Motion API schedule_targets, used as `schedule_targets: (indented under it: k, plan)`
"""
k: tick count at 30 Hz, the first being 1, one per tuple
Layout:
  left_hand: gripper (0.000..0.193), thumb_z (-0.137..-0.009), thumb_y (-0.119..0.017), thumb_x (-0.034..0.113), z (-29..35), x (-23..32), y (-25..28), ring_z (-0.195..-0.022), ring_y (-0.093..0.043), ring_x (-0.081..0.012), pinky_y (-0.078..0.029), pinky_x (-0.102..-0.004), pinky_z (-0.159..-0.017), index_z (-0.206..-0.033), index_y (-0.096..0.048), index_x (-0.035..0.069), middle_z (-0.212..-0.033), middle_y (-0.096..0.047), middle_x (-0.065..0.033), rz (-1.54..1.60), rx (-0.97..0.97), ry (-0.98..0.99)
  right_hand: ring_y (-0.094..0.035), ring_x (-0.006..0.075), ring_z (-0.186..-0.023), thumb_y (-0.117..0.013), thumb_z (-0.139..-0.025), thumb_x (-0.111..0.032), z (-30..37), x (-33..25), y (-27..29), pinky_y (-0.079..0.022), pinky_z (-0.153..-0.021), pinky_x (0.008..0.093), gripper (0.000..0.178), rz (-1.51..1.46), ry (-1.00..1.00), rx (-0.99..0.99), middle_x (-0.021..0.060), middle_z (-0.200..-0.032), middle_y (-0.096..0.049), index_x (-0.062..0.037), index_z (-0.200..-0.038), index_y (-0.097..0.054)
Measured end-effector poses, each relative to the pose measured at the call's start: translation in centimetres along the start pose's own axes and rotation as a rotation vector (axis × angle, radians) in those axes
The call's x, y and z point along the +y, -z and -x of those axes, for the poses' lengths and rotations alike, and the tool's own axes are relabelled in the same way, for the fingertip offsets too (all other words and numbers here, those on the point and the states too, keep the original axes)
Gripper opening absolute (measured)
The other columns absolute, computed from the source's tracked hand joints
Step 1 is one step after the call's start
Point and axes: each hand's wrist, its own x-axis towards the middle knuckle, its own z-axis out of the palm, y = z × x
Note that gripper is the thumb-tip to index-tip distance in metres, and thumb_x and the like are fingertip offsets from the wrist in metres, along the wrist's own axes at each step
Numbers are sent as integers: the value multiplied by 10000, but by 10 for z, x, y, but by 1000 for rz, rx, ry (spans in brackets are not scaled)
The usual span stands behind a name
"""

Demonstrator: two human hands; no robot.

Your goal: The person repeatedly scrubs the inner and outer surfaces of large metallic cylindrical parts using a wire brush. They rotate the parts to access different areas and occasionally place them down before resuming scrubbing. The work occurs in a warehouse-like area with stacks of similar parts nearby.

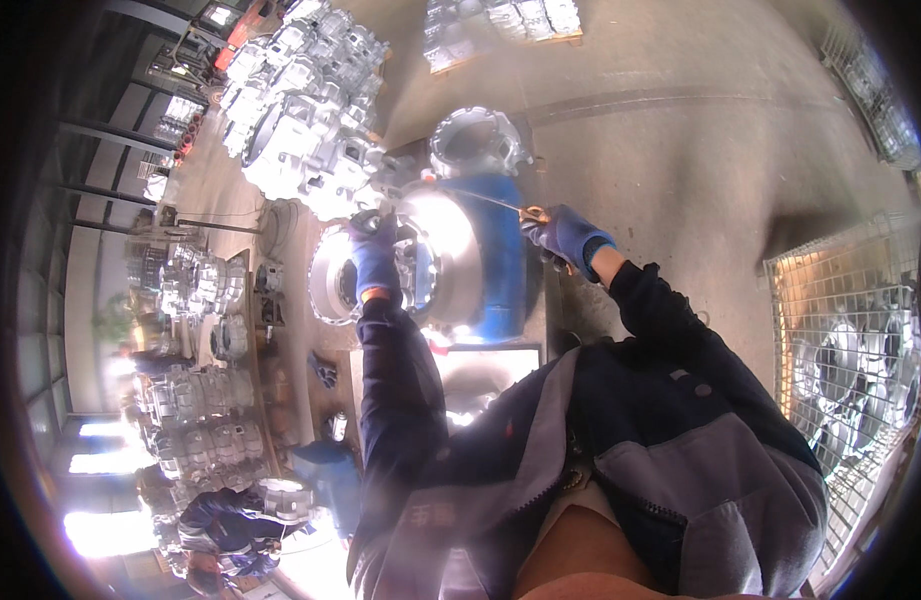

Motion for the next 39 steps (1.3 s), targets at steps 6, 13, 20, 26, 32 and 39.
schedule_targets:
  k: [6, 13, 20, 26, 32, 39]
  plan:
    - [348, -735, -745, 31, -3, -3, 0, -746, -562, -124, -495, -282, -694, -1014, -542, 78, -872, -602, -25, -38, -9, -30, -601, 233, -999, -522, -895, -226, -20, 21, 0, -455, -869, 313, 323, -10, 46, -26, 123, -1124, -625, -75, -1178, -566]
    - [355, -727, -761, 74, -6, 0, 0, -735, -558, -115, -486, -268, -648, -1014, -553, 70, -854, -605, -26, -63, -24, -29, -603, 206, -585, -505, -895, -267, -23, 36, -6, -490, -558, 358, 252, 97, 99, 27, 100, -784, -637, -105, -1067, -594]
    - [258, -832, -642, 67, 25, 35, -14, -595, -638, -160, -438, -233, -403, -1043, -497, 36, -806, -609, -61, -55, 4, 8, -526, 156, -472, -457, -903, -240, -17, 52, 0, -443, -416, 313, 232, -80, -157, -55, 59, -660, -568, -94, -1023, -592]
    - [246, -839, -644, 82, 24, 30, -11, -616, -611, -135, -468, -250, -495, -1036, -511, 19, -815, -612, -54, -76, 16, -68, -505, 158, -454, -430, -921, -244, -29, 69, -3, -417, -392, 310, 228, -87, -172, -66, 58, -627, -542, -75, -928, -582]
    - [258, -813, -661, 71, 2, 4, -2, -652, -589, -121, -476, -252, -561, -1031, -535, 13, -830, -617, -55, -218, 3, -136, -495, 155, -419, -437, -902, -167, -31, 80, -10, -399, -360, 304, 162, -241, -168, -115, 70, -621, -536, -74, -959, -556]
    - [232, -820, -651, 66, 14, 17, -8, -642, -583, -113, -464, -244, -550, -1018, -544, 13, -819, -625, -54, -107, 8, -112, -497, 145, -452, -434, -902, -165, -28, 88, -3, -400, -364, 293, 154, -449, -207, -194, 37, -635, -528, -72, -937, -552]
